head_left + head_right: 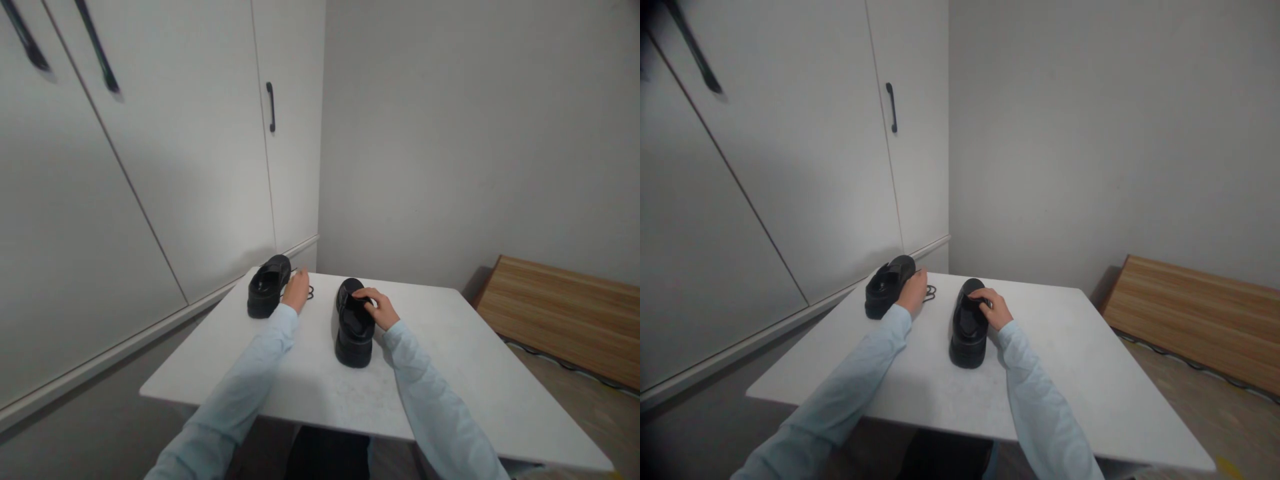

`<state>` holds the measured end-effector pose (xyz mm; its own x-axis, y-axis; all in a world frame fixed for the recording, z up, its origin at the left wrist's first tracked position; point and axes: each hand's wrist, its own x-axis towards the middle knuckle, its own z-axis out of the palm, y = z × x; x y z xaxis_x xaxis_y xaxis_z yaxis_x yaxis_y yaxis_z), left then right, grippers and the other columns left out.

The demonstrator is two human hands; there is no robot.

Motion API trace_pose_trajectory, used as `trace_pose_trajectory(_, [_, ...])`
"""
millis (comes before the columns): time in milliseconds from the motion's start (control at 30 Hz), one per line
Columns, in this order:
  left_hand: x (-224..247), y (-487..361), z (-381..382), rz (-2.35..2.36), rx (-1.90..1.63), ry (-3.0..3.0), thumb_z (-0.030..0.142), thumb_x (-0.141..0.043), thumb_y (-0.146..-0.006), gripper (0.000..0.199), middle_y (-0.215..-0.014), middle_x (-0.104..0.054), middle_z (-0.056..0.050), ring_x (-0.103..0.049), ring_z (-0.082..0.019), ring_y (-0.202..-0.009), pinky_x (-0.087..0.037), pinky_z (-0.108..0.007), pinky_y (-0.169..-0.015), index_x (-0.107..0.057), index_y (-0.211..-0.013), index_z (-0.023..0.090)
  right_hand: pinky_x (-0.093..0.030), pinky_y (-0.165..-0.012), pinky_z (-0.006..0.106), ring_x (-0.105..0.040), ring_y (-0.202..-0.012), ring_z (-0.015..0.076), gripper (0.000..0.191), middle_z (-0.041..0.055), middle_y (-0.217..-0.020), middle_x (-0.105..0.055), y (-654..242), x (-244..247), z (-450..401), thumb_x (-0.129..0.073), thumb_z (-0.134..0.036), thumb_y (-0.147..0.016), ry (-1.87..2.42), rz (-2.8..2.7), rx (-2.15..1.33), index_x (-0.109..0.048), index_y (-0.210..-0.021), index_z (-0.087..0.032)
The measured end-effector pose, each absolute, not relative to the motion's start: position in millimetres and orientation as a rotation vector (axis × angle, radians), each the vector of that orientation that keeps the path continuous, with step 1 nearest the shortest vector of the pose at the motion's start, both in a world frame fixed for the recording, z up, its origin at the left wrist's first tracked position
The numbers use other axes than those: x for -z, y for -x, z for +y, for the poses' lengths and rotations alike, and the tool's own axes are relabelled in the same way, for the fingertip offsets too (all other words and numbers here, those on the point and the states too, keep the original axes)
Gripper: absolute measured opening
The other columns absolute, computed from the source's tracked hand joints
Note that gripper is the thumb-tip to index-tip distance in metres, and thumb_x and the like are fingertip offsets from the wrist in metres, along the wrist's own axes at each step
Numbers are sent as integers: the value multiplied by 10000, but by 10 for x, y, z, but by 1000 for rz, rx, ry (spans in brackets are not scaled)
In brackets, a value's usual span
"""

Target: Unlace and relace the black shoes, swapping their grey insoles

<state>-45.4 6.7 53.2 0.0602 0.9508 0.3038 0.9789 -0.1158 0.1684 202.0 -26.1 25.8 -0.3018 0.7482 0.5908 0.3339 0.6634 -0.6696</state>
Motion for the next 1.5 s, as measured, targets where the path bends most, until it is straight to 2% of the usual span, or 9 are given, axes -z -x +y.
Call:
trace_pose_trajectory(200, [-239,545,50,-2150,282,2174,47,-315,-877,298,-935,-633,-220,-632,-243,-947,-484,-317,-810,-588,-995,26,-415,-927,431,-588,-989,224,339,41,-978,-702,-2003,-271,-275,-458,-55,-639,866,-1903,-515,-684,-822,-230])
trace_pose_trajectory(467, [-223,597,65,-2128,188,2147,34,-309,-873,343,-960,-628,-198,-609,-251,-996,-493,-313,-804,-625,-1004,69,-432,-895,432,-594,-957,225,345,55,-952,-707,-1982,-295,-258,-435,-15,-598,920,-2006,-487,-668,-753,-217])
trace_pose_trajectory(733, [-216,570,70,-2147,189,2084,54,-317,-868,334,-935,-624,-190,-602,-254,-980,-511,-309,-755,-631,-976,78,-421,-908,422,-575,-971,236,417,49,-963,-693,-1988,-316,-292,-430,-22,-569,946,-2047,-452,-669,-848,-219])
trace_pose_trajectory(933, [-216,537,42,-2144,219,2034,72,-275,-885,338,-964,-599,-196,-593,-254,-978,-507,-305,-718,-575,-1039,84,-438,-818,360,-606,-875,218,236,28,-901,-700,-1879,-397,-330,-440,-238,-816,1110,-1941,-462,-602,-988,-242])
trace_pose_trajectory(1100, [-284,537,2,-2100,270,2015,82,-228,-902,361,-1068,-537,-179,-621,-221,-910,-511,-308,-706,-494,-1143,112,-403,-627,287,-605,-655,184,246,3,-691,-668,-1747,-476,-200,-483,-482,-842,1347,-1855,-314,-588,-908,-269])
trace_pose_trajectory(1233, [-345,614,33,-1949,470,2082,53,-296,-878,335,-1051,-563,-156,-589,-220,-978,-498,-302,-778,-509,-1129,118,-371,-581,282,-574,-616,184,296,7,-661,-638,-1711,-510,-78,-574,-528,-768,1444,-1937,-266,-606,-890,-259])
trace_pose_trajectory(1333, [-336,677,111,-1813,779,2217,80,-389,-860,246,-977,-620,-120,-577,-214,-1002,-464,-315,-882,-576,-1011,133,-382,-599,278,-551,-610,169,221,3,-653,-621,-1701,-497,-28,-639,-434,-734,1419,-2002,-246,-636,-859,-253])
trace_pose_trajectory(1400, [-319,693,164,-1779,1083,2305,102,-455,-836,191,-935,-651,-89,-603,-188,-946,-467,-306,-889,-598,-955,149,-407,-659,282,-561,-673,170,174,16,-712,-628,-1694,-478,-22,-633,-345,-740,1400,-2053,-226,-657,-877,-239])
trace_pose_trajectory(1500, [-309,661,205,-1782,1654,2373,147,-556,-784,141,-876,-683,-52,-644,-159,-824,-512,-292,-803,-607,-914,164,-421,-797,306,-574,-863,193,236,65,-901,-633,-1682,-460,-42,-580,-268,-766,1432,-2124,-179,-670,-970,-192])
